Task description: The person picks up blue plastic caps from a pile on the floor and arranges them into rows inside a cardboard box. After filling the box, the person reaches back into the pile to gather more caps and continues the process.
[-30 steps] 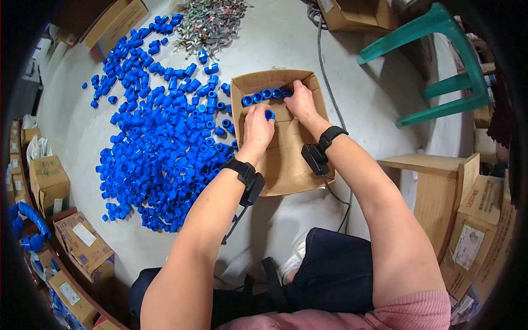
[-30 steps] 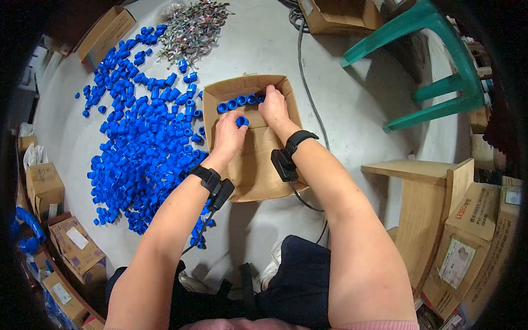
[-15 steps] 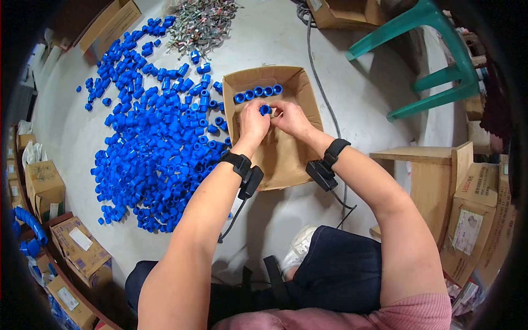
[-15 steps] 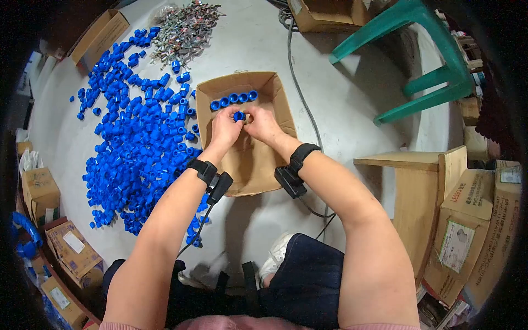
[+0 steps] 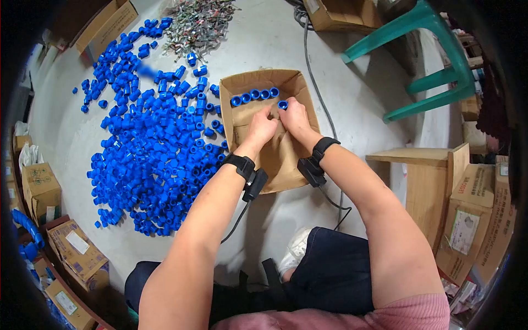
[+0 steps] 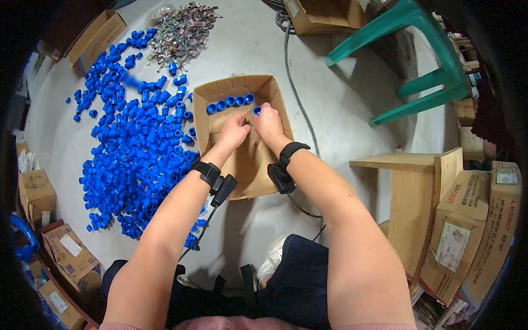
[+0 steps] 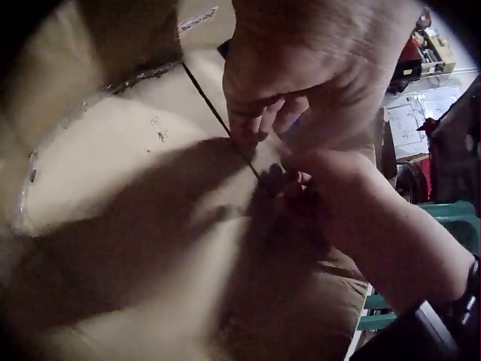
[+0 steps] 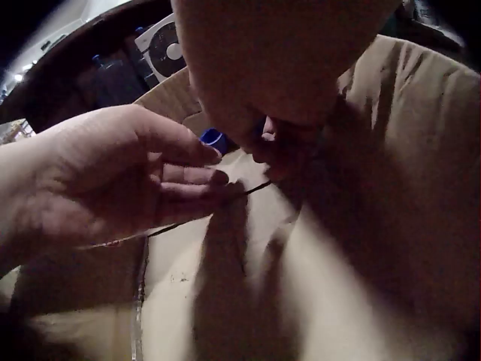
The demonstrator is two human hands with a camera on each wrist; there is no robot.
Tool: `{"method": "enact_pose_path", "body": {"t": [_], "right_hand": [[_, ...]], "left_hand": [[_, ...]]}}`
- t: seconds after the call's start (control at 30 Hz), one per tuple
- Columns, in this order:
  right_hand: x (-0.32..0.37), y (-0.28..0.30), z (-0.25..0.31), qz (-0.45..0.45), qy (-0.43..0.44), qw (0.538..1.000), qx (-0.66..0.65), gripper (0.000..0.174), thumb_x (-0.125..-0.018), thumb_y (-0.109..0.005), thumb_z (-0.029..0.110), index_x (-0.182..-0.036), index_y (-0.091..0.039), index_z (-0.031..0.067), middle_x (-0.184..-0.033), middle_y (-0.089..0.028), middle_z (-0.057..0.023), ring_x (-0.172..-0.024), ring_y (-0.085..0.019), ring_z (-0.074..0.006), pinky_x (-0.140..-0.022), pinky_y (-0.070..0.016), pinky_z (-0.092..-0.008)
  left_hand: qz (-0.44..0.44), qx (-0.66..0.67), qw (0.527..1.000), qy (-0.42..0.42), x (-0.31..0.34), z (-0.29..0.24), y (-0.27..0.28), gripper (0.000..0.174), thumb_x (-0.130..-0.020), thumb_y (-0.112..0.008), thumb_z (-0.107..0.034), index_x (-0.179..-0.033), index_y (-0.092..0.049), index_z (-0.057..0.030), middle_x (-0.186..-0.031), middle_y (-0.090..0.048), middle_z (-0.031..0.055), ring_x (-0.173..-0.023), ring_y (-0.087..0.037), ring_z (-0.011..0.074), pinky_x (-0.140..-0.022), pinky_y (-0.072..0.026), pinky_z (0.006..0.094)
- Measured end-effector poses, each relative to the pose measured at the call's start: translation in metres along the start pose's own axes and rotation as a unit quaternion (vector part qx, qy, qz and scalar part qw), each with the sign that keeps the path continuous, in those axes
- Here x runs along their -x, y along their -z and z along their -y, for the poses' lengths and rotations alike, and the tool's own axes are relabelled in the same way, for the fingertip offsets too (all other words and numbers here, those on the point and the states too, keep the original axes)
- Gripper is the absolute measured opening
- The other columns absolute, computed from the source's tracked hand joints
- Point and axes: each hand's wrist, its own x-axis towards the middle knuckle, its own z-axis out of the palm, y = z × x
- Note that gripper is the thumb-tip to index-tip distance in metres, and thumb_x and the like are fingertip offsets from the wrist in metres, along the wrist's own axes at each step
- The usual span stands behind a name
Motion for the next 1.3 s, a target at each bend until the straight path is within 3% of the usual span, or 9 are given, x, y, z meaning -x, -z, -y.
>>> {"method": "enact_pose_path", "body": {"t": [0.2, 0.3, 0.43, 0.5, 0.63, 0.7, 1.03, 1.1, 1.3], "right_hand": [[-0.014, -0.008, 0.004, -0.042, -0.049, 0.998, 0.01, 0.021, -0.074, -0.055, 0.016, -0.084, -0.052, -0.0025, -0.085, -0.058, -0.0264, -0.085, -0.055, -0.0399, -0.074, -0.0444, -0.0449], [-0.014, -0.009, 0.004, -0.038, -0.045, 0.998, -0.013, 0.021, -0.073, -0.054, 0.013, -0.087, -0.052, -0.0032, -0.086, -0.058, -0.0259, -0.087, -0.054, -0.0403, -0.077, -0.0428, -0.0451], [-0.005, -0.011, 0.004, -0.021, -0.082, 0.995, -0.044, 0.022, -0.075, -0.05, 0.012, -0.091, -0.05, -0.0033, -0.09, -0.057, -0.0275, -0.091, -0.054, -0.0404, -0.08, -0.0425, -0.0446], [0.0, -0.013, 0.003, -0.053, -0.113, 0.985, -0.123, 0.026, -0.073, -0.053, 0.014, -0.094, -0.05, -0.0028, -0.089, -0.057, -0.0269, -0.092, -0.054, -0.0396, -0.081, -0.0421, -0.0423], [0.009, -0.013, 0.007, -0.057, -0.114, 0.986, -0.11, 0.025, -0.072, -0.054, 0.014, -0.092, -0.053, -0.0015, -0.089, -0.058, -0.0246, -0.09, -0.054, -0.0375, -0.082, -0.0423, -0.04], [0.005, -0.013, 0.005, -0.003, -0.09, 0.989, -0.116, 0.021, -0.072, -0.054, 0.012, -0.088, -0.057, -0.0001, -0.09, -0.059, -0.0216, -0.087, -0.056, -0.0356, -0.08, -0.0431, -0.0388], [-0.008, -0.018, -0.007, -0.035, 0.002, 0.994, -0.102, 0.022, -0.069, -0.05, 0.002, -0.089, -0.059, -0.0005, -0.093, -0.057, -0.02, -0.09, -0.054, -0.0337, -0.081, -0.0428, -0.0375], [-0.008, -0.017, -0.007, -0.049, 0.049, 0.994, -0.084, 0.023, -0.068, -0.049, 0.0, -0.089, -0.059, 0.0001, -0.096, -0.056, -0.0206, -0.093, -0.053, -0.0336, -0.083, -0.0421, -0.0372], [-0.01, -0.012, -0.003, 0.02, 0.029, 0.997, -0.062, 0.025, -0.069, -0.048, 0.0, -0.092, -0.058, 0.0001, -0.098, -0.054, -0.0208, -0.094, -0.052, -0.0342, -0.084, -0.0415, -0.0381]], "left_hand": [[0.038, -0.018, 0.998, 0.037, -0.002, 0.006, 0.008, 0.05, -0.071, -0.054, -0.014, -0.117, -0.046, 0.0024, -0.114, -0.05, 0.0235, -0.109, -0.048, 0.0313, -0.093, -0.0361, 0.0338], [0.025, -0.018, 0.999, 0.043, -0.006, 0.009, 0.003, 0.049, -0.071, -0.054, -0.015, -0.116, -0.047, 0.0032, -0.111, -0.053, 0.0209, -0.104, -0.052, 0.0268, -0.089, -0.0389, 0.0312], [0.017, -0.019, 0.999, 0.048, -0.004, 0.006, 0.005, 0.049, -0.071, -0.054, -0.014, -0.116, -0.046, 0.0046, -0.112, -0.052, 0.0213, -0.106, -0.051, 0.0271, -0.09, -0.0381, 0.0307], [0.02, 0.0, 0.998, 0.056, -0.006, 0.007, 0.005, 0.049, -0.071, -0.054, -0.013, -0.116, -0.046, 0.0061, -0.113, -0.052, 0.0218, -0.108, -0.049, 0.0276, -0.092, -0.0374, 0.0307], [0.019, 0.006, 0.998, 0.054, -0.007, 0.009, 0.004, 0.049, -0.071, -0.054, -0.013, -0.116, -0.045, 0.0065, -0.114, -0.051, 0.0222, -0.108, -0.05, 0.0282, -0.092, -0.0373, 0.0312], [0.015, -0.006, 0.999, 0.046, -0.006, 0.009, 0.004, 0.049, -0.071, -0.055, -0.012, -0.115, -0.046, 0.0065, -0.112, -0.052, 0.0221, -0.107, -0.05, 0.0281, -0.091, -0.038, 0.0312], [0.007, -0.023, 0.998, 0.062, -0.006, 0.008, 0.004, 0.045, -0.072, -0.055, -0.014, -0.114, -0.05, 0.0019, -0.109, -0.055, 0.0205, -0.102, -0.054, 0.0272, -0.087, -0.0412, 0.032], [-0.044, -0.012, 0.997, 0.069, -0.003, 0.005, 0.006, 0.037, -0.069, -0.051, -0.01, -0.104, -0.056, 0.0032, -0.1, -0.057, 0.0242, -0.097, -0.054, 0.0333, -0.086, -0.0413, 0.037], [-0.108, -0.111, 0.986, 0.055, -0.009, 0.008, 0.019, 0.034, -0.069, -0.054, -0.011, -0.1, -0.057, 0.0023, -0.102, -0.054, 0.0252, -0.096, -0.052, 0.0358, -0.086, -0.0408, 0.0396]]}}
